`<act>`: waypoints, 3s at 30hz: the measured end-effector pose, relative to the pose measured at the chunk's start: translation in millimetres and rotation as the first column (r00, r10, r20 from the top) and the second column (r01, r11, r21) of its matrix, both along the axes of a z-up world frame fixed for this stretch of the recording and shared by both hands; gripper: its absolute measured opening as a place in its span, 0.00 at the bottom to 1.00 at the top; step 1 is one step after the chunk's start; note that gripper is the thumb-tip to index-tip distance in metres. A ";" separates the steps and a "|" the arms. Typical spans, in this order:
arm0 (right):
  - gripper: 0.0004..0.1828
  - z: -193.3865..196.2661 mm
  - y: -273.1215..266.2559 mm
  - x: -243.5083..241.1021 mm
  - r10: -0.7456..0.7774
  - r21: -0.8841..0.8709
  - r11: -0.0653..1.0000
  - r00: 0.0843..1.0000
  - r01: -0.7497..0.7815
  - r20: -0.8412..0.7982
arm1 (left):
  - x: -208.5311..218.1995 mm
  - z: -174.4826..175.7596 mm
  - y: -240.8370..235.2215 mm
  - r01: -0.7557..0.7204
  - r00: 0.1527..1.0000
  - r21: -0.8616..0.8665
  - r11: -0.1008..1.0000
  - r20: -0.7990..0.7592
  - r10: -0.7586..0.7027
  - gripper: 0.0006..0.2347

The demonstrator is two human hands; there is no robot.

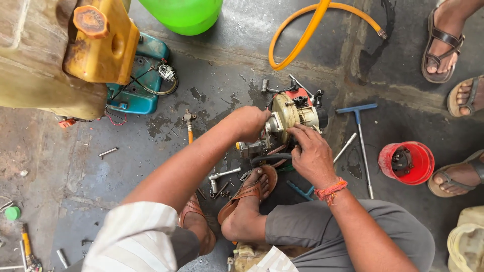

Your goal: Disassembling and inspecting a small internal combustion engine using various tools.

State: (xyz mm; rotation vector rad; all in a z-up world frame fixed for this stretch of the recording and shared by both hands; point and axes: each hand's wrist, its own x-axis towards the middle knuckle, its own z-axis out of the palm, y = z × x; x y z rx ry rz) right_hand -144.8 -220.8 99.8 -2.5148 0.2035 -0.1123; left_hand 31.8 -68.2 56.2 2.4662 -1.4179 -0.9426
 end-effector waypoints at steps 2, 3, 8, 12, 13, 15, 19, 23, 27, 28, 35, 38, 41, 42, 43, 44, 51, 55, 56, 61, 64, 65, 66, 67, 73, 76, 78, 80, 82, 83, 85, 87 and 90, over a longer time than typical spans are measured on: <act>0.25 -1.6 -1.2 0.4 -0.002 0.003 1.000 1.000 0.002 -0.001 | 2.6 22.4 -3.5 0.063 0.998 0.006 0.998 -0.001 -0.063 0.20; 0.25 -2.7 -2.3 0.9 -0.003 0.003 1.000 1.000 0.003 0.005 | 5.1 39.5 -7.4 0.129 0.991 0.038 0.991 0.030 -0.130 0.21; 0.25 -2.8 -2.9 -2.3 -0.001 0.015 1.000 1.000 0.001 0.011 | 57.7 94.4 -4.6 -0.001 0.992 -0.175 0.985 0.126 0.023 0.18; 0.24 -1.7 -1.8 1.2 -0.007 0.011 1.000 1.000 0.007 0.014 | 74.3 97.7 34.4 -0.420 0.893 -0.234 0.877 0.063 0.445 0.16; 0.23 -2.9 -1.4 0.4 -0.013 0.010 1.000 1.000 0.013 0.004 | 69.8 90.0 46.5 -0.552 0.823 -0.242 0.798 -0.008 0.568 0.16; 0.23 -3.6 -2.1 -0.1 -0.015 0.014 1.000 1.000 0.015 0.005 | 48.1 38.7 80.2 -0.654 0.747 -0.199 0.730 -0.019 0.664 0.20; 0.22 -3.8 -1.5 -5.3 -0.006 0.025 1.000 1.000 0.006 -0.002 | -11.6 -59.6 158.6 -0.907 0.420 0.020 0.420 0.098 0.902 0.26; 0.22 -3.8 0.2 -2.0 0.009 0.024 1.000 1.000 -0.009 0.007 | -59.6 -147.0 242.6 -0.961 0.255 0.173 0.214 0.273 0.927 0.24; 0.22 -8.0 1.3 -3.4 -0.010 0.016 1.000 1.000 0.010 -0.021 | -83.1 -129.3 244.3 -0.974 0.179 0.200 0.110 0.374 0.910 0.28; 0.22 -9.2 2.1 -3.3 -0.012 0.013 1.000 1.000 0.013 -0.027 | -84.4 -109.3 232.3 -0.980 0.157 0.182 0.087 0.418 0.895 0.33; 0.21 -9.2 4.5 -4.0 -0.005 -0.041 0.999 1.000 0.005 0.002 | -48.8 -7.1 80.5 -0.686 0.610 -0.484 0.543 0.023 0.792 0.22; 0.21 3.6 9.5 -1.8 0.000 -0.152 0.988 0.997 0.011 0.074 | -44.9 22.2 39.3 -0.592 0.789 -0.241 0.769 0.022 0.614 0.20; 0.20 1.1 5.3 -0.8 -0.021 -0.166 0.986 0.998 0.030 0.056 | -41.4 -5.9 30.2 -0.288 0.920 -0.155 0.945 0.229 0.318 0.19; 0.20 -1.9 3.8 -1.5 -0.022 -0.138 0.990 0.999 0.028 0.044 | -41.1 -10.9 30.1 -0.236 0.930 -0.141 0.961 0.255 0.266 0.16; 0.19 -5.4 1.6 -2.0 -0.023 -0.109 0.994 0.999 0.026 0.033 | -40.6 -16.5 29.2 -0.185 0.936 -0.125 0.975 0.281 0.213 0.13; 0.19 -5.1 1.8 -3.6 -0.029 -0.105 0.994 0.999 0.031 0.028 | -43.2 -16.9 29.5 -0.180 0.938 -0.120 0.976 0.277 0.207 0.13; 0.12 -13.0 -22.8 -7.1 -0.072 -0.148 0.988 0.991 0.055 -0.113 | -78.1 -1.7 13.7 -0.254 0.914 -0.285 0.924 0.241 0.326 0.10; 0.18 2.3 -50.0 -7.1 -0.137 -0.173 0.983 0.894 0.068 -0.428 | -123.5 18.3 -9.6 -0.263 0.921 -0.358 0.896 0.182 0.343 0.06; 0.18 7.9 -53.8 -5.9 -0.143 -0.175 0.982 0.887 0.072 -0.439 | -132.6 21.0 -12.3 -0.262 0.926 -0.356 0.897 0.170 0.338 0.06; 0.19 25.1 -69.5 -1.8 -0.301 -0.121 0.954 0.856 0.275 -0.421 | -173.9 17.6 -18.4 -0.248 0.963 -0.329 0.911 0.016 0.268 0.07; 0.19 19.8 -74.6 -4.2 -0.317 -0.045 0.944 0.859 0.327 -0.403 | -189.0 2.7 -10.7 -0.166 0.982 -0.356 0.920 0.028 0.188 0.09; 0.19 16.0 -77.5 -5.2 -0.319 -0.048 0.943 0.855 0.329 -0.409 | -193.0 0.4 -8.1 -0.167 0.982 -0.356 0.919 0.021 0.187 0.09; 0.19 11.8 -79.2 -6.7 -0.313 -0.041 0.945 0.865 0.323 -0.393 | -197.9 -1.6 -4.1 -0.169 0.985 -0.316 0.934 -0.013 0.173 0.10; 0.19 7.7 -80.8 -8.3 -0.306 -0.033 0.948 0.874 0.318 -0.378 | -202.7 -3.6 -0.1 -0.168 0.986 -0.276 0.946 -0.048 0.161 0.10; 0.18 -4.9 -82.4 -7.5 -0.314 -0.091 0.949 0.872 0.303 -0.374 | -203.0 12.7 8.0 -0.363 0.932 -0.260 0.895 -0.124 0.342 0.14; 0.17 -5.4 -83.0 -7.9 -0.318 -0.082 0.947 0.867 0.311 -0.384 | -209.4 18.4 16.4 -0.528 0.842 -0.150 0.836 -0.219 0.493 0.13; 0.17 -6.3 -83.1 -7.3 -0.311 -0.074 0.949 0.872 0.307 -0.379 | -219.6 12.3 23.5 -0.633 0.764 -0.159 0.757 -0.283 0.580 0.11; 0.17 -6.6 -83.9 -9.0 -0.311 -0.069 0.949 0.871 0.309 -0.380 | -233.5 3.6 27.4 -0.726 0.674 -0.153 0.671 -0.353 0.649 0.09; 0.15 -5.4 -83.9 -9.6 -0.307 -0.064 0.950 0.872 0.306 -0.381 | -249.1 -6.8 29.6 -0.775 0.631 -0.225 0.590 -0.305 0.713 0.07; 0.15 -5.7 -83.8 -10.0 -0.305 -0.063 0.950 0.871 0.305 -0.385 | -255.8 -15.9 29.7 -0.777 0.629 -0.220 0.590 -0.306 0.714 0.07; 0.14 -6.1 -83.0 -9.4 -0.288 -0.087 0.957 0.872 0.277 -0.396 | -267.9 -33.6 30.9 -0.921 0.353 -0.022 0.389 -0.467 0.811 0.09; 0.14 -7.5 -85.6 -9.9 -0.276 -0.116 0.961 0.874 0.250 -0.400 | -269.1 -45.2 29.8 -0.958 0.007 0.208 0.198 -0.674 0.739 0.14; 0.14 -6.7 -87.9 -15.0 -0.249 -0.166 0.966 0.879 0.197 -0.407 | -259.4 -36.4 26.9 -0.867 -0.405 0.497 0.030 -0.738 0.540 0.23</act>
